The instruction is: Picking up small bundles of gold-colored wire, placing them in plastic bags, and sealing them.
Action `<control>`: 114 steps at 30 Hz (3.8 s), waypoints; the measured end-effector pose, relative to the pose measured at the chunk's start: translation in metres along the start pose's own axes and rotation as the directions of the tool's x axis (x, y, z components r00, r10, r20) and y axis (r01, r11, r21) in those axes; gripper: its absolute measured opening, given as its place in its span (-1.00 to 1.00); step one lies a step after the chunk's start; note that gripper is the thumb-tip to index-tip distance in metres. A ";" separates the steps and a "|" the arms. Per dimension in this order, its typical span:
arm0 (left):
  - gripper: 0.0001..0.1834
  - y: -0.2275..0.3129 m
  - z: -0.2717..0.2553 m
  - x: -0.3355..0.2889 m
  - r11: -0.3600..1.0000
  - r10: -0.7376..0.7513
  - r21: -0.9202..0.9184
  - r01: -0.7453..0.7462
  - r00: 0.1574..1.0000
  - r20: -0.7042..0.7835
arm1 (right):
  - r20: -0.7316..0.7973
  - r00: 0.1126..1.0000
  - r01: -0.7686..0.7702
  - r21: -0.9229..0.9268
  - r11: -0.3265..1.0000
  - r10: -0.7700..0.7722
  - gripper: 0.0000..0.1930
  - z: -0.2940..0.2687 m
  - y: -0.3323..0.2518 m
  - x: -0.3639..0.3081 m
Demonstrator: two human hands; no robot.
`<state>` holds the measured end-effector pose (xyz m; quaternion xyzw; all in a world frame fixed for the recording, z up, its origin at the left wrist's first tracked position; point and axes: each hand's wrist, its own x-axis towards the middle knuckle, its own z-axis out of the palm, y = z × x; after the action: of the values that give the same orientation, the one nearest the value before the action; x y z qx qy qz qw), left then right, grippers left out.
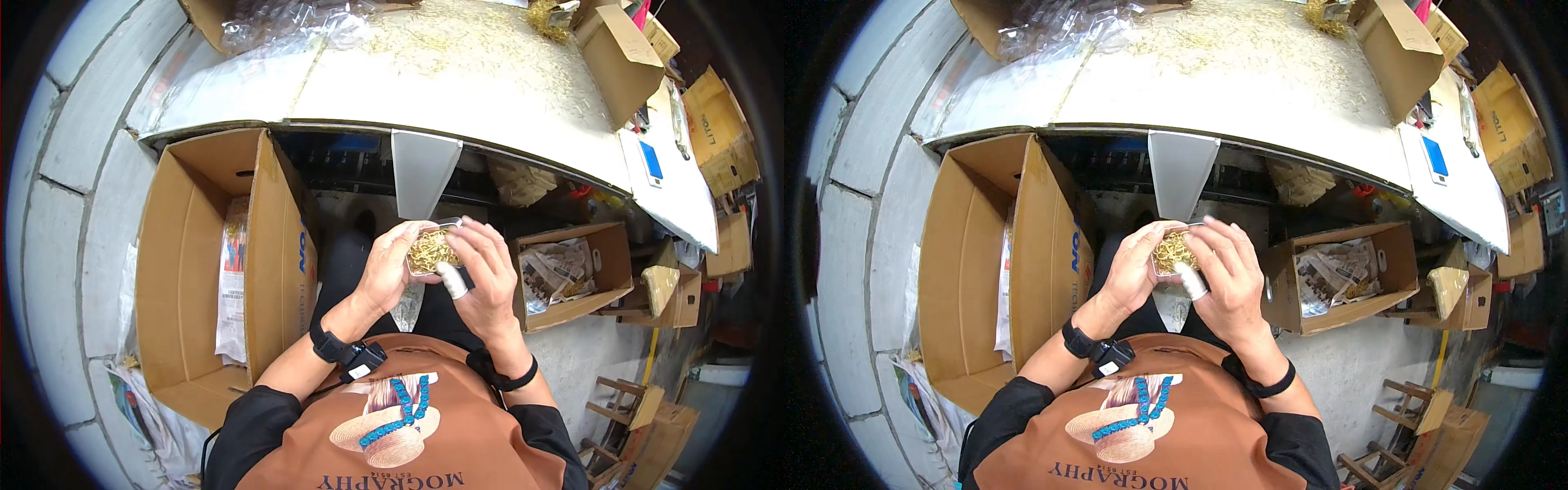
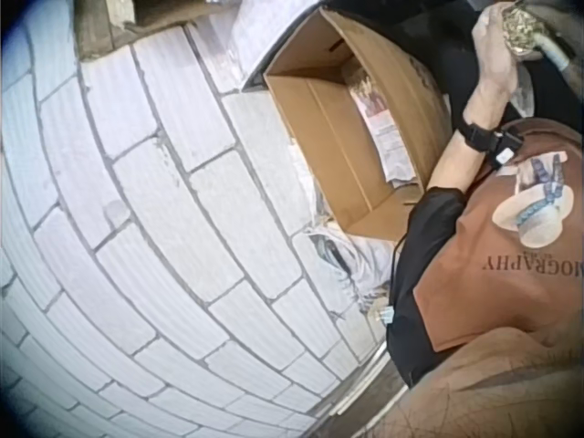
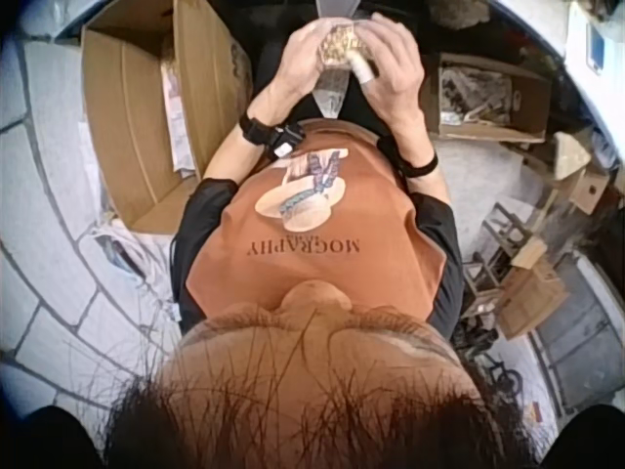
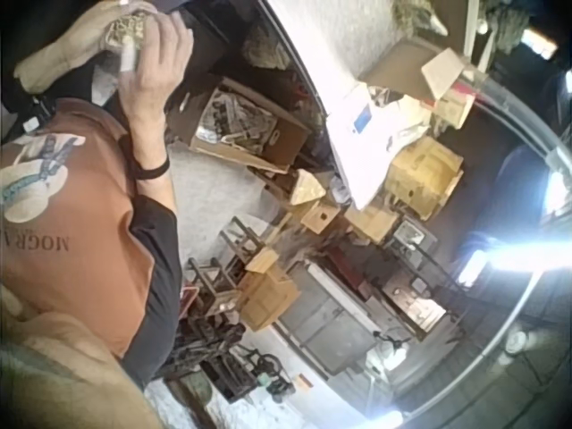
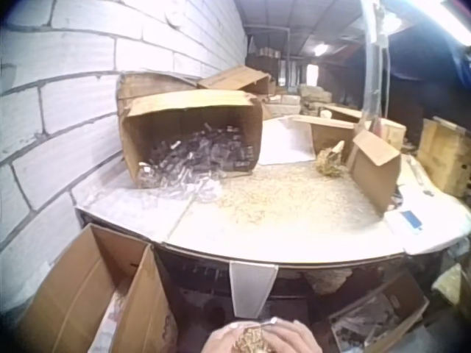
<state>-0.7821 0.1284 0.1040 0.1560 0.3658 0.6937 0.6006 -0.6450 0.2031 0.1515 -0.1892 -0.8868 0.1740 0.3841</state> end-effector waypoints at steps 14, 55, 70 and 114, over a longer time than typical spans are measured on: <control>-0.70 -0.008 -0.011 0.001 0.999 0.005 0.054 -0.005 1.000 -0.001 | 0.243 0.970 -0.026 0.109 0.994 -0.001 -0.75 0.001 -0.003 -0.010; -0.65 0.184 -0.113 -0.051 0.917 0.379 0.226 -0.330 0.895 -0.234 | 0.090 0.930 -0.354 -0.031 0.935 0.355 -0.53 -0.008 0.016 0.002; -0.81 0.073 -0.403 -0.135 0.970 0.180 0.117 -0.212 0.305 -0.935 | 0.340 0.877 -0.337 -0.068 0.939 0.339 -0.46 0.073 -0.019 0.037; -0.66 0.263 -0.165 0.111 0.234 0.671 0.970 0.063 0.712 -0.208 | 0.564 0.693 -0.019 -0.608 0.794 0.449 -0.46 0.106 0.185 0.236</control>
<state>-1.1051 0.1779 0.1493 0.3200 0.8232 0.4623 0.0792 -0.8366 0.4572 0.1441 -0.3319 -0.9406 0.0143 -0.0697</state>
